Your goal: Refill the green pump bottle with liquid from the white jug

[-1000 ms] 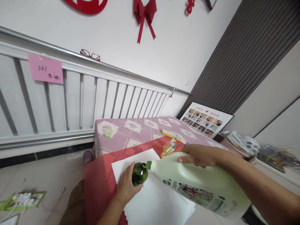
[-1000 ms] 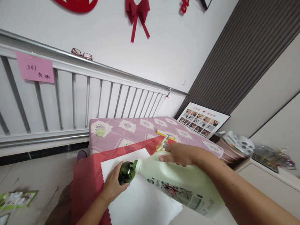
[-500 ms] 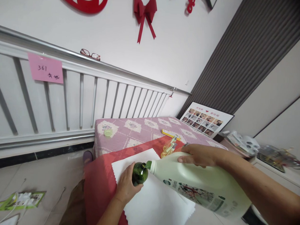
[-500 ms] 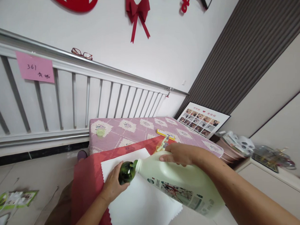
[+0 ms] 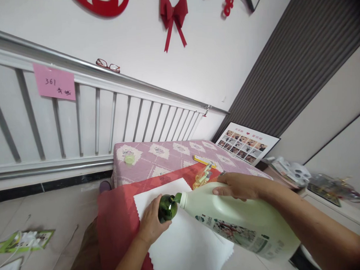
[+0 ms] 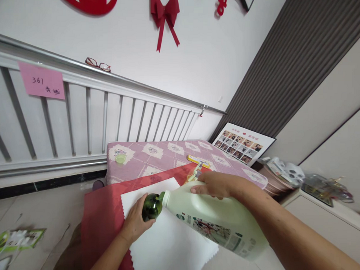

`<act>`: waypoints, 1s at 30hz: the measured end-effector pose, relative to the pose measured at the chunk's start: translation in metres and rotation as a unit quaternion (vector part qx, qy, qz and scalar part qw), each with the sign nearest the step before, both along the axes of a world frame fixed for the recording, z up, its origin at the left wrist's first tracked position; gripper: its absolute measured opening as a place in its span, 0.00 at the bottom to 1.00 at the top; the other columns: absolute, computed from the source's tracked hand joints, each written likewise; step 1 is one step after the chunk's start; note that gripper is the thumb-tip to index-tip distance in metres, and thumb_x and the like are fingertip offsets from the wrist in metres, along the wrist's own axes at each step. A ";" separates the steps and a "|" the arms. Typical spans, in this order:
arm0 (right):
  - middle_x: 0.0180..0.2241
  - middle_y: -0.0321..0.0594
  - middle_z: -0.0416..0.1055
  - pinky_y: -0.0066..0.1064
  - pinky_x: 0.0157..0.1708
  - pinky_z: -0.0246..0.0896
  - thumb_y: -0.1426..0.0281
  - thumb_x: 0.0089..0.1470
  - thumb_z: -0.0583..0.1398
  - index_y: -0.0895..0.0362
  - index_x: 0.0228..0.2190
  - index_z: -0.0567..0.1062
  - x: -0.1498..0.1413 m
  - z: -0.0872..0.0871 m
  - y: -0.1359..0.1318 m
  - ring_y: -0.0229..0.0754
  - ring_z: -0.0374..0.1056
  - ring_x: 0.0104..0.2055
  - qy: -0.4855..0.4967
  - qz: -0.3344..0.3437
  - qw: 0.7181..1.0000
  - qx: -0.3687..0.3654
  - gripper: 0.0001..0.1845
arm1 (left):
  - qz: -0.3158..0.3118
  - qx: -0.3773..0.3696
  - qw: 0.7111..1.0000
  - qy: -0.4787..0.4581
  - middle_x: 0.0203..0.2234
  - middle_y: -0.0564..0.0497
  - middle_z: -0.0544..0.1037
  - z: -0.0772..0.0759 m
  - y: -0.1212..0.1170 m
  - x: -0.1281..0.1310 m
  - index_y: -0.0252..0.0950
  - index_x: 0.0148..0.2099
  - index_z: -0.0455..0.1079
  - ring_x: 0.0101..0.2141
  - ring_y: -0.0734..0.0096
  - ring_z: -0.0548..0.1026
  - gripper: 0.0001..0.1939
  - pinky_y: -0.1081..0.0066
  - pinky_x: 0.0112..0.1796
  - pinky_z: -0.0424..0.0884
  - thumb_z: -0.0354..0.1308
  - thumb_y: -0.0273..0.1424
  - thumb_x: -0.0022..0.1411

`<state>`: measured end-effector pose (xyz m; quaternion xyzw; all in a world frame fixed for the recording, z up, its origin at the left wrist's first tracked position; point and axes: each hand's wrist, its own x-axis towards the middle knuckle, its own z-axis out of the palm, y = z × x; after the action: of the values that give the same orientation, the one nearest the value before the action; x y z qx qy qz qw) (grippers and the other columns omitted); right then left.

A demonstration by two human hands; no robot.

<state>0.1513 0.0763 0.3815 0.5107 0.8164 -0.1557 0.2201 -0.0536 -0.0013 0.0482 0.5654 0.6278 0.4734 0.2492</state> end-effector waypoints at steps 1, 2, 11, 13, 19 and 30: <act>0.27 0.37 0.66 0.31 0.23 0.58 0.43 0.55 0.55 0.55 0.34 0.72 0.000 0.000 0.001 0.40 0.63 0.25 -0.001 0.000 1.000 0.000 0.28 | 0.001 0.002 1.000 -0.001 0.67 0.37 0.65 0.000 0.000 0.000 0.35 0.69 0.50 0.66 0.48 0.64 0.48 0.47 0.66 0.59 0.63 0.34 0.48; 0.27 0.37 0.66 0.31 0.23 0.58 0.42 0.55 0.55 0.55 0.34 0.72 0.000 -0.001 0.001 0.40 0.63 0.25 -0.001 0.001 1.000 0.000 0.28 | 0.002 0.005 1.000 -0.002 0.67 0.38 0.66 -0.001 0.000 0.000 0.36 0.69 0.51 0.66 0.48 0.64 0.48 0.47 0.66 0.60 0.63 0.34 0.48; 0.31 0.40 0.67 0.33 0.25 0.61 0.41 0.54 0.54 0.56 0.36 0.71 -0.002 0.003 -0.003 0.42 0.65 0.28 -0.002 -0.003 1.000 0.001 0.30 | 0.008 0.007 1.000 -0.007 0.66 0.38 0.66 -0.002 0.001 0.001 0.35 0.69 0.51 0.66 0.48 0.64 0.48 0.47 0.66 0.60 0.63 0.33 0.47; 0.31 0.42 0.68 0.33 0.25 0.61 0.42 0.54 0.55 0.56 0.36 0.70 -0.003 0.004 -0.004 0.42 0.65 0.28 -0.002 -0.007 1.000 0.006 0.30 | 0.008 0.007 1.000 -0.008 0.66 0.38 0.66 -0.003 0.001 0.001 0.35 0.69 0.51 0.66 0.48 0.64 0.48 0.47 0.66 0.59 0.63 0.33 0.47; 0.32 0.43 0.70 0.32 0.24 0.60 0.40 0.53 0.55 0.56 0.37 0.72 -0.001 0.002 -0.001 0.42 0.66 0.28 0.002 -0.011 1.000 0.008 0.31 | 0.003 0.009 1.000 -0.007 0.66 0.38 0.66 -0.003 0.001 0.001 0.35 0.69 0.51 0.66 0.50 0.64 0.48 0.48 0.66 0.59 0.63 0.33 0.47; 0.33 0.43 0.69 0.33 0.25 0.61 0.40 0.50 0.57 0.56 0.37 0.71 -0.002 0.002 -0.002 0.45 0.68 0.29 0.002 -0.008 1.000 0.007 0.31 | 0.002 0.023 1.000 -0.006 0.66 0.37 0.66 -0.005 0.002 0.001 0.35 0.69 0.50 0.65 0.49 0.64 0.48 0.47 0.66 0.60 0.63 0.33 0.47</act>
<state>0.1489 0.0738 0.3839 0.5188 0.8134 -0.1529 0.2141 -0.0530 0.0006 0.0429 0.5669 0.6167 0.4912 0.2389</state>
